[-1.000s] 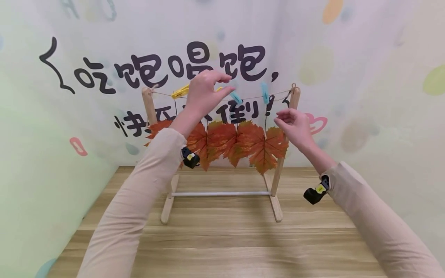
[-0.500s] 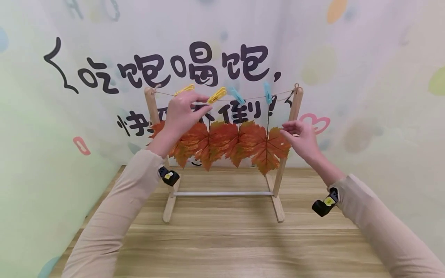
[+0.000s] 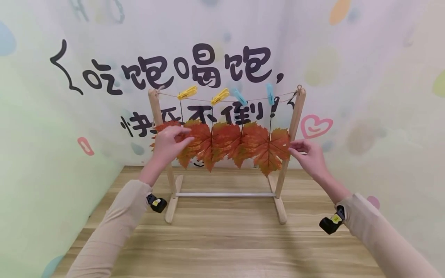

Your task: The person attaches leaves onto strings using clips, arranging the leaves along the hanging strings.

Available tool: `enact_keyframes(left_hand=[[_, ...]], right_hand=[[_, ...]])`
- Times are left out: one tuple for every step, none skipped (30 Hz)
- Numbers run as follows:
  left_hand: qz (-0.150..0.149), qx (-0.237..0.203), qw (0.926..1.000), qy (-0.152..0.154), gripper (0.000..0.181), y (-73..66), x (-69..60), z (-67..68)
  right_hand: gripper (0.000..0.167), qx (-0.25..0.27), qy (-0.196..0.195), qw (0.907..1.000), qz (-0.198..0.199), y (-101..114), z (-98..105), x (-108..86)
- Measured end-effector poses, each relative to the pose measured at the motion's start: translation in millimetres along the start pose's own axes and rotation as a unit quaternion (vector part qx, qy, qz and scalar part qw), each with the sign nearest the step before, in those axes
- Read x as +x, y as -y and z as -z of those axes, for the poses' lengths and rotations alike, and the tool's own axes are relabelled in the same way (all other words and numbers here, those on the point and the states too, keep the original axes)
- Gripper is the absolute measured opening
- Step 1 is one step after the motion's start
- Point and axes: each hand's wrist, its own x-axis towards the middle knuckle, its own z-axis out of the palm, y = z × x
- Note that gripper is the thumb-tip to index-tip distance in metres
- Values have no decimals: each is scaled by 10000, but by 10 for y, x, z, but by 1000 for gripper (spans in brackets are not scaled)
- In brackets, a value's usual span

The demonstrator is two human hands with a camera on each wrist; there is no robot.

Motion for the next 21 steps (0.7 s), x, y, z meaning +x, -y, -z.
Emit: enact_keyframes(left_hand=[[76,-21,10000,-54,24,51,-57,-12],[186,-62,9998,-107,24,90,-110,-18],[282,-98,9994,-145,24,131,-160,-23],[373,-127,9991,-180,24,177,-209,-31],[493,-168,9985,-188,24,216,-257,-38],[597,-219,9978,-193,25,254,-301,-42],[730,-261,9969,-148,25,282,-346,-43],[858,-331,9957,-115,25,308,-390,-44],[973,-373,9945,-73,25,337,-435,-46],[1102,-411,9931,-12,26,361,-481,-49],[1208,-473,9915,54,26,379,-527,-54],[1269,-499,9906,102,26,405,-572,-63],[1317,-504,9899,141,26,430,-618,-74],[1358,-505,9893,180,26,453,-666,-82],[1397,-474,9888,224,25,477,-717,-94],[1434,-462,9882,267,25,501,-767,-105],[1473,-454,9876,289,25,527,-817,-117],[1527,-455,9868,277,25,552,-867,-129],[1600,-478,9856,259,24,572,-916,-137],[1691,-520,9839,247,24,592,-968,-145],[1773,-546,9824,219,24,614,-1019,-157]], right_hand=[[23,27,12,10000,3,-14,-9,-26],[23,48,21,10000,9,19,-13,-58],[22,64,36,10000,-18,51,-17,-89],[22,50,48,10000,-26,74,-19,-116],[21,62,43,10000,-60,87,-23,-138],[21,80,59,9999,-100,73,-28,-158],[22,87,70,9999,-132,12,-38,-170],[22,87,80,9998,-162,-17,-47,-191],[23,59,96,9997,-203,-98,-63,-202],[23,61,106,9997,-223,-180,-79,-215],[23,63,102,9996,-245,-264,-90,-231],[23,67,108,9996,-255,-337,-100,-250],[23,57,101,9997,-222,-398,-110,-274],[23,40,87,9997,-206,-447,-118,-299],[22,30,68,9998,-188,-492,-126,-328],[21,44,46,9998,-168,-532,-132,-360],[21,43,12,9999,-155,-567,-139,-395],[20,23,-10,9999,-167,-602,-146,-432],[19,-5,-30,9998,-194,-635,-154,-474],[19,-9,-35,9997,-258,-670,-161,-516],[19,-22,-26,9995,-312,-707,-167,-559]])
